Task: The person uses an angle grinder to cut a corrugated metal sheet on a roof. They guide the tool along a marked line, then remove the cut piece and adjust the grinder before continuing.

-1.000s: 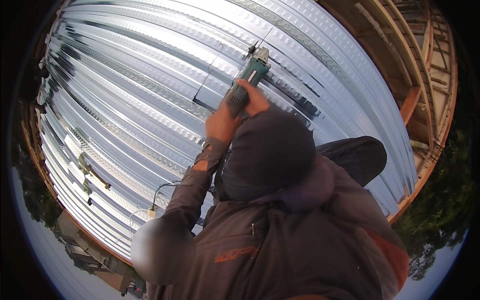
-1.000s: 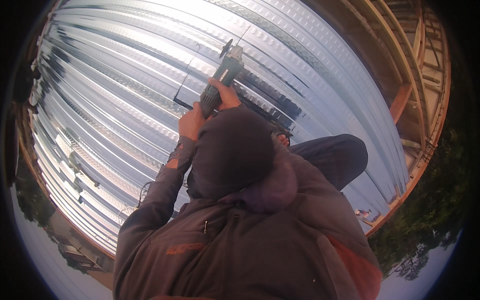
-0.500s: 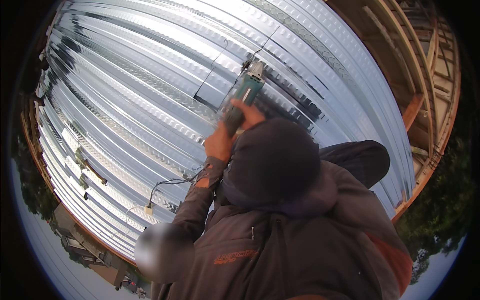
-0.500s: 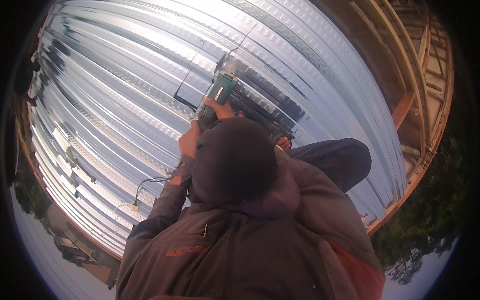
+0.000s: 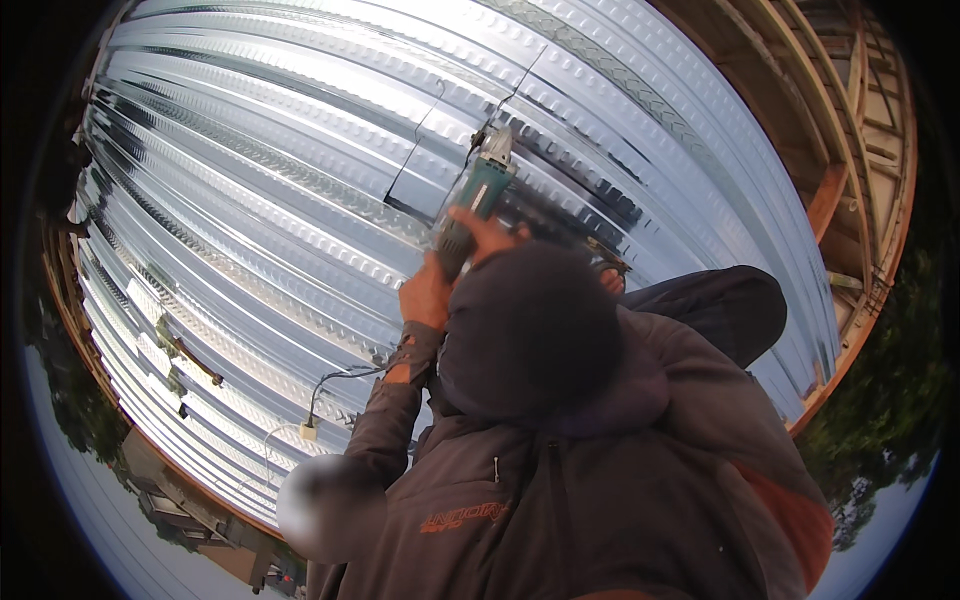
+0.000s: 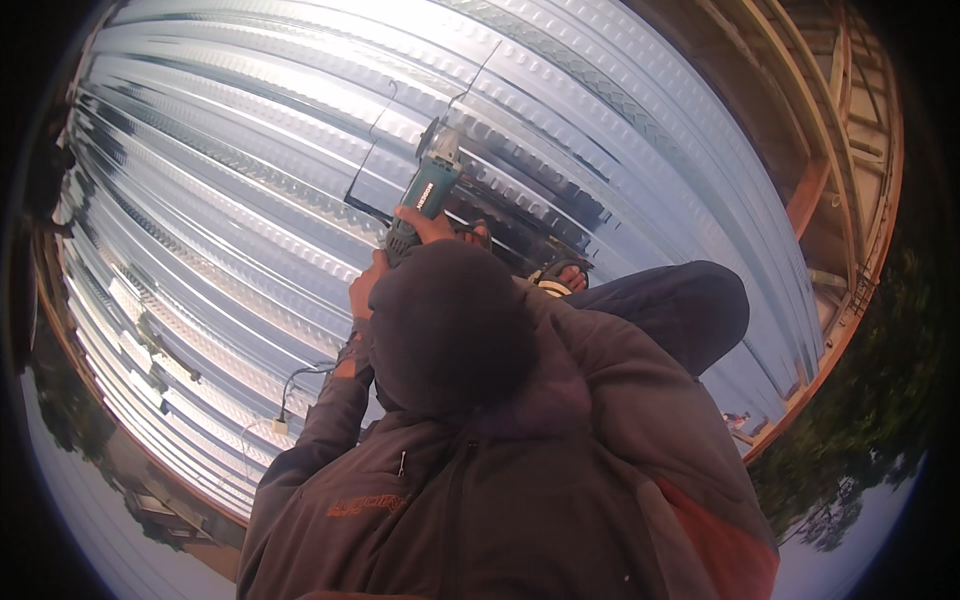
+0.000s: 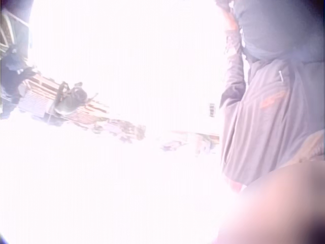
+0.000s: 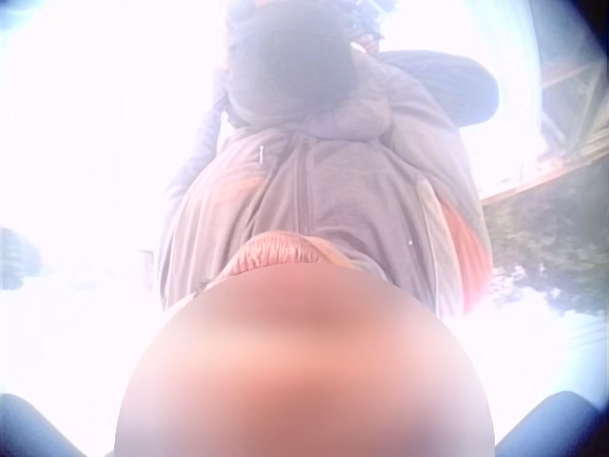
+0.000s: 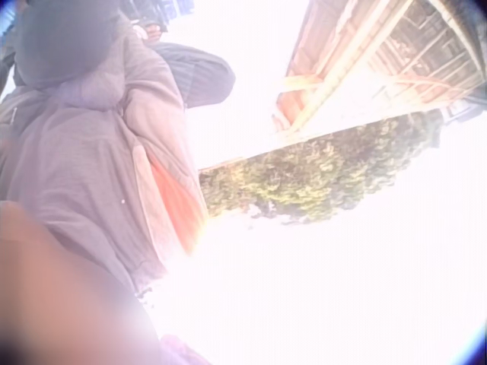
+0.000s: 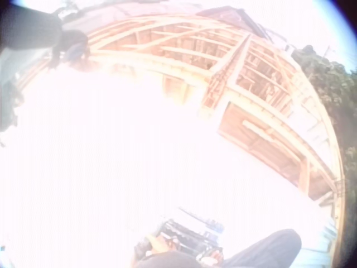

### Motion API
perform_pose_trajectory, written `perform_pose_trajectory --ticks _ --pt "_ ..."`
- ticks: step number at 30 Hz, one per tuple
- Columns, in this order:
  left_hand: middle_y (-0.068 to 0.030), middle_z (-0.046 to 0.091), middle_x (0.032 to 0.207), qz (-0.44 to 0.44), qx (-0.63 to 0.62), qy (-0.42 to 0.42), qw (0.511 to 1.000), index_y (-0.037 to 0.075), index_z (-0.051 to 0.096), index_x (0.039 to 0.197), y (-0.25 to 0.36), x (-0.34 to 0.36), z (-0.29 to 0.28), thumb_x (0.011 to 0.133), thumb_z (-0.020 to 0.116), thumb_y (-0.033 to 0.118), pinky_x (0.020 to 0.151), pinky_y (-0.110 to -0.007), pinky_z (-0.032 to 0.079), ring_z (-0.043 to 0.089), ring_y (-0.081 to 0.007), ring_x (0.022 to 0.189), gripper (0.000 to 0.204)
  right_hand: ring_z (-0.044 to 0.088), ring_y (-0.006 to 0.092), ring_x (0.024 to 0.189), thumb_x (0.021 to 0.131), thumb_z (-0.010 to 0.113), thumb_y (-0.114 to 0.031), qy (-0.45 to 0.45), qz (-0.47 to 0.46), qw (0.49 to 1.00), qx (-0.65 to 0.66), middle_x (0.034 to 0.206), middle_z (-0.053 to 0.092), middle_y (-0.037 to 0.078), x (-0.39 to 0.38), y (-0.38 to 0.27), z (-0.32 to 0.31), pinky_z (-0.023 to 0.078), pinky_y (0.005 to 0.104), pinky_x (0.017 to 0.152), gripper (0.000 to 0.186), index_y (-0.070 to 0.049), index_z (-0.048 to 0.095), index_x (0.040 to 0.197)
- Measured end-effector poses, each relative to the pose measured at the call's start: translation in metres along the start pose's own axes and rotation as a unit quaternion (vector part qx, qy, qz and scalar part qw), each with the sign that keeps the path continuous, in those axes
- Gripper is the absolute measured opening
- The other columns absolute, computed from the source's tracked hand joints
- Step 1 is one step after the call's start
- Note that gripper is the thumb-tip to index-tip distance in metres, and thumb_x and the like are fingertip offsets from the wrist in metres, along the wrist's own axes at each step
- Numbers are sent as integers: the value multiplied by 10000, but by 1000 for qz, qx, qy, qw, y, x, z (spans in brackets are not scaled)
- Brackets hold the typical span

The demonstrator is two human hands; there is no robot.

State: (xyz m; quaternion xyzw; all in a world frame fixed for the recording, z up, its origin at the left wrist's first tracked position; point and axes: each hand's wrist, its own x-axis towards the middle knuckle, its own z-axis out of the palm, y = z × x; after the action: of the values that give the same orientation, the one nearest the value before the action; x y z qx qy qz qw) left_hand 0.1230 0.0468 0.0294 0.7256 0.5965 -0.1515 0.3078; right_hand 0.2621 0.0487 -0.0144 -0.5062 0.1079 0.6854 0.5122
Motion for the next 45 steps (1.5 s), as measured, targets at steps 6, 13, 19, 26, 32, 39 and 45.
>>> perform_pose_trajectory --ticks 6,13,19,26,32,39,45 --pt "-242 696 852 7 -3 -13 1000 51 428 1069 -9 0 1 867 629 491 646 -575 500 668 -474 784 524 611 181 976 852 748 -380 -6 -6 996 -94 1092 646 91 10 9 -9 435 301 888 583 -34 555 1279" --pt "-246 694 853 -1 3 -29 1000 53 413 1070 -15 -1 4 861 621 470 651 -575 498 666 -475 783 511 611 170 978 837 749 -437 -46 -94 965 -242 1091 654 91 5 15 -21 434 289 889 633 -33 561 1287" --pt "-243 694 856 2 5 -14 1000 55 410 1062 -17 -2 5 859 616 442 659 -573 494 664 -475 803 483 620 174 941 822 776 -404 0 0 995 -96 1038 654 82 9 16 -11 459 283 839 583 -33 577 1226" --pt "-254 689 858 4 10 -17 1000 59 404 1052 -18 5 7 865 610 433 667 -580 486 656 -488 817 466 604 195 1064 879 727 -408 -15 30 993 -115 1139 625 73 28 29 -22 435 327 944 589 -76 537 1328" --pt "-256 688 854 2 28 -33 999 55 424 1055 -16 11 4 861 637 432 691 -574 494 659 -489 823 474 601 223 1023 847 761 -397 -34 17 999 -26 1136 607 121 22 20 -18 450 337 912 608 -29 529 1271" --pt "-255 689 853 11 32 -33 999 55 429 1056 -11 16 5 860 641 432 694 -572 497 660 -487 823 475 624 217 964 845 769 -372 -5 -61 998 -18 1086 620 124 19 14 -9 498 376 817 599 -33 513 1268" --pt "-254 689 852 15 39 -35 999 54 433 1056 -4 23 5 860 644 433 696 -570 498 661 -486 823 476 638 211 891 833 778 -371 21 -72 994 -84 998 632 114 12 -6 -7 517 382 768 551 -14 558 1190"
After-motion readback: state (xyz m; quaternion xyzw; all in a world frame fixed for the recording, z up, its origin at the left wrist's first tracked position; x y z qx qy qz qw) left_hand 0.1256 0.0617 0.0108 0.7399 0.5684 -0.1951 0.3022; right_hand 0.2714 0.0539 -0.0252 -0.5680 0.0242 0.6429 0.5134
